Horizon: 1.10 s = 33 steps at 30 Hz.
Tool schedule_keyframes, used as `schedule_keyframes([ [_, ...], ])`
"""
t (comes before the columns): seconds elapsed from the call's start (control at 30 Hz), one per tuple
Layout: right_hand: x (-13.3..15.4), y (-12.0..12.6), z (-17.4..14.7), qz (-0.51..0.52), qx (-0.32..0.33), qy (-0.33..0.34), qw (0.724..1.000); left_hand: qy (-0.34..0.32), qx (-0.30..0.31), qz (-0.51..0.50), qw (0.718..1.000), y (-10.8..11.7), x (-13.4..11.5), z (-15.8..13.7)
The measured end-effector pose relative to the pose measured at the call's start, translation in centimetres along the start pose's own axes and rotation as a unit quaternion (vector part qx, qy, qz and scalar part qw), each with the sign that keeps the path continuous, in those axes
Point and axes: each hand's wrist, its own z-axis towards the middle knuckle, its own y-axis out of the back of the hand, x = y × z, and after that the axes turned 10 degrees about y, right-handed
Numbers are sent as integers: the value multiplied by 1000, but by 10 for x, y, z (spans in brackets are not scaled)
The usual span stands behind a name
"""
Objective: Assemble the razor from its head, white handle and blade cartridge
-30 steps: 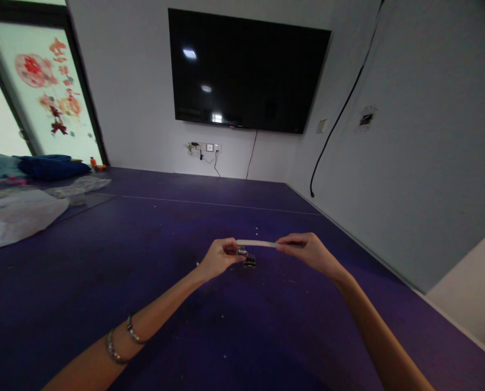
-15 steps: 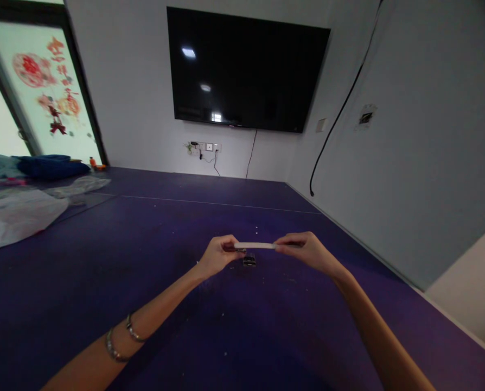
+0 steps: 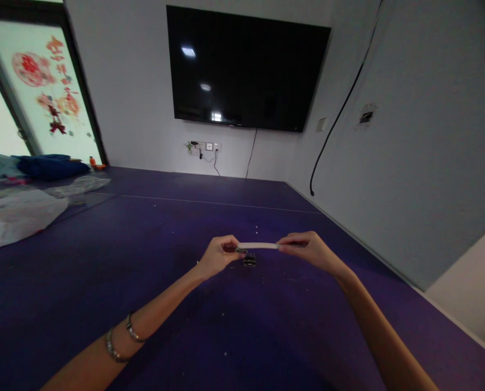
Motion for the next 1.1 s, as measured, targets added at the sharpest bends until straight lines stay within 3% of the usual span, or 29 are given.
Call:
schedule_keyframes([
  [0.23, -4, 0, 0, 4, -20, -6, 1000, -1, 6, 1, 1000, -1, -1, -1],
  [0.4, -2, -1, 0, 7, 9, -4, 1000, -4, 0, 20, 1000, -2, -6, -4],
  [0.53, -2, 0, 0, 4, -15, -8, 1000, 2, 6, 0, 1000, -2, -7, -5],
  [0.7, -1, 1, 0, -4, 5, -4, 1000, 1, 4, 8, 1000, -2, -6, -4],
  [1.1, 14, 2, -2, -28, 2, 22, 999, -4, -3, 21, 1000, -3, -7, -5],
])
